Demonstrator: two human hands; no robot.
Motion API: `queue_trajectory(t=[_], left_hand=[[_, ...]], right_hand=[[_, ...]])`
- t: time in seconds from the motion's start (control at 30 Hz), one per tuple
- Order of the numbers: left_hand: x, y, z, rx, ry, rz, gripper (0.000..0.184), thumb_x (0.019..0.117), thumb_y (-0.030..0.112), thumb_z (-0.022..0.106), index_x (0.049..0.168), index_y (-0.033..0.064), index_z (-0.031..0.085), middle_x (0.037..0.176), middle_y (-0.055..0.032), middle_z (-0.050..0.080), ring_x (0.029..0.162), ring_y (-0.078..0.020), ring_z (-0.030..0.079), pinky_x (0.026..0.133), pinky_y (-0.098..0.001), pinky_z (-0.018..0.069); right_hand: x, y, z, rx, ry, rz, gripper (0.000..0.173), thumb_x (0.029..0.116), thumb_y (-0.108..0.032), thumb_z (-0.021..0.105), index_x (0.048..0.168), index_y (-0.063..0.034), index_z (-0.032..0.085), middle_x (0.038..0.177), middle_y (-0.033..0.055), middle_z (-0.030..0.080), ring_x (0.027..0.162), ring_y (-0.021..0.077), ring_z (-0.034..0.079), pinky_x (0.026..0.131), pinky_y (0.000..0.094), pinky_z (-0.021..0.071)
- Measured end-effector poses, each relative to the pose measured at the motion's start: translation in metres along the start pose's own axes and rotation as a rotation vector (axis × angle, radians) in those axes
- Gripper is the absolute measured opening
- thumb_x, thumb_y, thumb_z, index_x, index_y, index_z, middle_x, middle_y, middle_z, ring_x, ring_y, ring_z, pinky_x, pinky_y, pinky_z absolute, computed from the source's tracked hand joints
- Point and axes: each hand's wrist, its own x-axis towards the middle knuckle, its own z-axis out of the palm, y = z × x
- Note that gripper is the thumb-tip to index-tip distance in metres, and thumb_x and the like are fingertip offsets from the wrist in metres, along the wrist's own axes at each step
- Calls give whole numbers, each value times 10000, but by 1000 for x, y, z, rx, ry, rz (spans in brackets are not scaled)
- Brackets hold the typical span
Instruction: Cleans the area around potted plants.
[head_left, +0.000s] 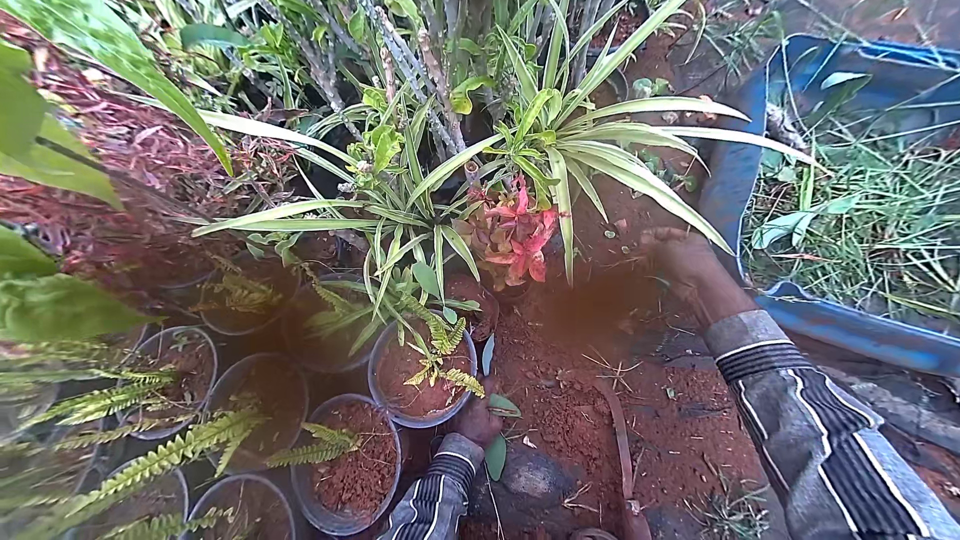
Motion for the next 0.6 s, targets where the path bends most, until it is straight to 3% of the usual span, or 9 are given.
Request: queue_trajectory(t=[0.03, 0.07, 0.1, 0.13, 0.23, 0.37, 0.6], left_hand=[[0, 0, 0, 2, -7, -6, 426, 734, 62, 710, 1155, 9, 744, 1122, -208, 724, 1044, -376, 707, 919, -547, 552], [0, 0, 0, 8, -7, -6, 428, 730, 67, 714, 1154, 15, 745, 1118, -203, 724, 1039, -370, 708, 917, -542, 554], [0, 0, 1, 15, 2, 2, 434, 721, 67, 717, 1151, 16, 748, 1113, -203, 728, 1030, -370, 712, 909, -541, 559], [0, 1, 1, 12, -4, -1, 435, 733, 65, 715, 1164, 13, 743, 1130, -207, 724, 1042, -372, 710, 919, -538, 556], [0, -1, 3, 2, 46, 25, 403, 741, 72, 708, 1136, -1, 750, 1098, -208, 731, 1007, -373, 721, 885, -539, 572], [-1, -1, 4, 7, 50, 31, 395, 746, 69, 706, 1130, -8, 749, 1088, -206, 731, 996, -371, 722, 876, -536, 573], [0, 0, 2, 22, 32, 19, 410, 735, 73, 709, 1136, 0, 749, 1090, -200, 732, 1000, -368, 722, 875, -536, 572]], right_hand=[[1, -3, -3, -171, 46, -59, 190, 1022, -145, 639, 1170, -29, 616, 949, 84, 648, 774, 137, 641, 729, 330, 574], [4, -6, -7, -359, 86, -110, 285, 1027, -182, 644, 1236, 10, 622, 1106, 202, 676, 968, 285, 679, 879, 495, 563], [8, -6, -8, -533, 118, -160, 360, 1036, -204, 620, 1289, 52, 615, 1240, 298, 650, 1149, 425, 647, 996, 629, 493], [12, -3, -7, -679, 137, -212, 378, 1049, -212, 587, 1286, 80, 619, 1276, 346, 629, 1217, 506, 608, 1029, 693, 447], [22, 11, 5, -965, 47, -207, 423, 1071, -274, 545, 1278, 89, 612, 1303, 374, 588, 1248, 549, 568, 1016, 701, 452], [21, 19, 14, -1030, 47, -149, 474, 918, -216, 767, 1215, 125, 623, 1314, 406, 547, 1241, 575, 550, 984, 700, 477], [25, -1, 21, -1179, -54, -91, 424, 885, -306, 789, 924, 97, 666, 1040, 328, 679, 1052, 503, 669, 846, 668, 523]])
